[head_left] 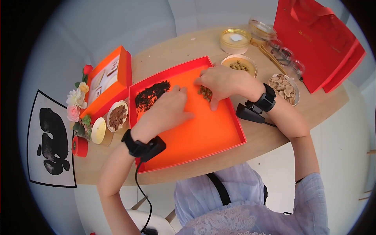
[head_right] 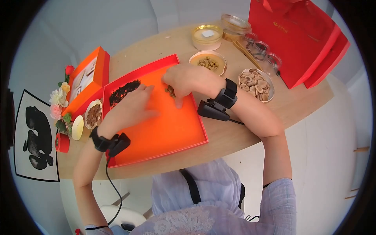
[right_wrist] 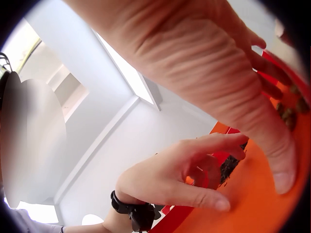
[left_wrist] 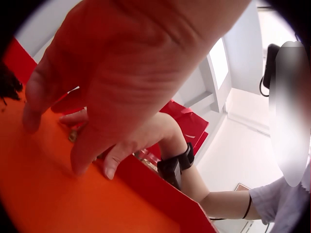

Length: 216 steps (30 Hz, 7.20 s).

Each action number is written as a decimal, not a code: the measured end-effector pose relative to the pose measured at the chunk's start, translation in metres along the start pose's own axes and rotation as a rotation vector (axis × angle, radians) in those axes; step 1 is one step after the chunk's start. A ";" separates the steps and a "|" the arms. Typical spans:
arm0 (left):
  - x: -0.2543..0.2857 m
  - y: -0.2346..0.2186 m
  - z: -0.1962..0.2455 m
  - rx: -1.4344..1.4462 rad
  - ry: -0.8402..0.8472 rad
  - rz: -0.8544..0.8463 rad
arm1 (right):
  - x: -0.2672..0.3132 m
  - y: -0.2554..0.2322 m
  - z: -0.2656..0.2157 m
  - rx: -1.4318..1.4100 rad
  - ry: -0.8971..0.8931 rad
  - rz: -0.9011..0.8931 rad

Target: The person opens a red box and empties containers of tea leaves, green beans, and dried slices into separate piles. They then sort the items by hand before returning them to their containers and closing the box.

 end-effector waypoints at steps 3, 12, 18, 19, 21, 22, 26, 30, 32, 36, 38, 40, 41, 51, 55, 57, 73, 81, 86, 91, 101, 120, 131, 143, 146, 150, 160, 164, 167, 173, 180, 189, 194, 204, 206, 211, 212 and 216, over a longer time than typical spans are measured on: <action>-0.021 -0.002 -0.002 -0.027 0.016 0.051 | 0.001 -0.002 0.002 -0.047 0.019 -0.022; -0.057 -0.006 0.006 0.154 0.134 0.132 | -0.006 -0.007 0.008 -0.051 0.001 0.196; -0.072 -0.003 0.005 0.524 0.149 0.160 | -0.007 -0.011 0.010 -0.156 -0.055 0.235; -0.072 -0.002 0.004 0.524 0.149 0.158 | -0.007 -0.011 0.010 -0.191 -0.058 0.221; -0.073 -0.001 0.004 0.589 0.179 0.148 | -0.010 -0.009 0.013 -0.187 -0.072 0.239; -0.074 -0.001 0.003 0.590 0.179 0.148 | -0.010 -0.011 0.012 -0.181 -0.088 0.256; -0.077 0.001 0.001 0.569 0.138 0.124 | -0.009 -0.013 0.009 -0.140 -0.093 0.272; -0.075 -0.001 0.002 0.475 0.052 0.121 | -0.008 -0.013 0.008 -0.144 -0.084 0.277; -0.076 0.000 0.002 0.483 0.084 0.146 | -0.007 -0.013 0.008 -0.153 -0.070 0.270; -0.077 -0.002 0.003 0.467 0.100 0.178 | -0.006 -0.015 0.009 -0.145 -0.077 0.274; -0.077 -0.002 0.002 0.447 0.100 0.187 | -0.007 -0.015 0.010 -0.159 -0.093 0.277; -0.078 -0.001 -0.003 0.426 0.101 0.194 | -0.008 -0.014 0.010 -0.137 -0.105 0.281; -0.080 0.000 -0.007 0.441 0.121 0.182 | -0.009 -0.013 0.013 -0.137 -0.105 0.282; -0.084 0.005 -0.006 0.346 0.061 0.074 | 0.000 -0.018 0.010 -0.176 -0.050 0.181; -0.074 -0.008 -0.002 0.351 0.118 0.146 | -0.009 -0.007 0.008 -0.083 -0.116 0.259; -0.071 -0.015 -0.007 0.274 0.055 0.064 | -0.013 0.000 0.010 -0.047 -0.127 0.304; -0.121 -0.087 0.007 0.609 0.110 0.172 | -0.001 -0.022 0.004 -0.254 -0.227 0.309; -0.150 -0.060 0.049 0.762 0.285 0.052 | 0.076 -0.097 0.066 -0.222 0.197 0.206; -0.151 -0.040 0.090 0.430 0.289 0.002 | 0.067 -0.083 0.111 -0.057 0.376 0.239; -0.133 -0.052 0.079 0.471 0.329 0.125 | 0.055 -0.067 0.117 -0.088 0.417 0.166; -0.055 -0.028 0.002 0.021 0.076 0.010 | 0.011 -0.039 0.037 -0.184 0.011 0.356; -0.049 0.004 0.026 0.385 0.204 0.121 | 0.019 -0.009 -0.001 0.000 -0.016 0.047; -0.061 0.007 0.014 0.504 0.163 0.172 | 0.007 -0.008 -0.002 -0.026 -0.073 0.249; -0.062 0.010 0.004 0.552 0.122 0.145 | 0.007 -0.008 -0.005 -0.075 -0.103 0.218; -0.060 0.008 0.005 0.543 0.098 0.109 | 0.008 -0.008 -0.004 -0.116 -0.096 0.227; -0.057 0.006 0.006 0.548 0.104 0.093 | 0.004 -0.009 0.002 -0.143 -0.137 0.211; -0.058 0.012 -0.001 0.571 0.018 -0.026 | 0.050 -0.074 0.071 -0.150 0.130 0.349; -0.055 -0.005 0.003 0.556 -0.003 -0.012 | 0.066 -0.077 0.100 -0.063 0.346 0.269; -0.060 -0.028 0.008 0.576 0.029 0.046 | 0.059 -0.066 0.112 -0.108 0.363 0.170; -0.110 -0.051 0.068 0.609 0.209 0.147 | 0.062 -0.060 0.116 -0.225 0.472 0.111; -0.152 -0.040 0.093 0.436 0.325 0.260 | 0.079 -0.094 0.103 0.017 0.365 0.373; -0.040 -0.056 0.030 0.370 0.363 0.211 | 0.063 -0.063 0.034 -0.139 0.161 0.175; 0.000 -0.028 -0.026 0.393 0.058 0.046 | 0.038 -0.021 0.001 -0.081 0.057 0.063; -0.038 -0.008 0.032 0.284 0.215 0.149 | 0.016 0.001 -0.002 0.024 -0.065 0.225; -0.056 0.002 0.028 0.369 0.245 0.155 | 0.015 0.000 0.000 0.025 -0.065 0.227; -0.079 0.017 0.017 0.577 0.242 0.149 | 0.013 0.002 0.003 0.034 -0.096 0.288; -0.080 0.019 0.017 0.624 0.257 0.143 | 0.012 0.002 0.003 0.024 -0.097 0.284; -0.080 0.017 0.021 0.634 0.239 0.136 | 0.010 0.001 0.001 0.032 -0.066 0.226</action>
Point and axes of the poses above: each hand's wrist, its own x-axis away from the middle knuckle, its own y-axis out of the palm, z = x × y, the point moved 8 cm from there along -x, towards the middle knuckle, and after that the axes turned 2 degrees about -z, right-handed, at the moved point
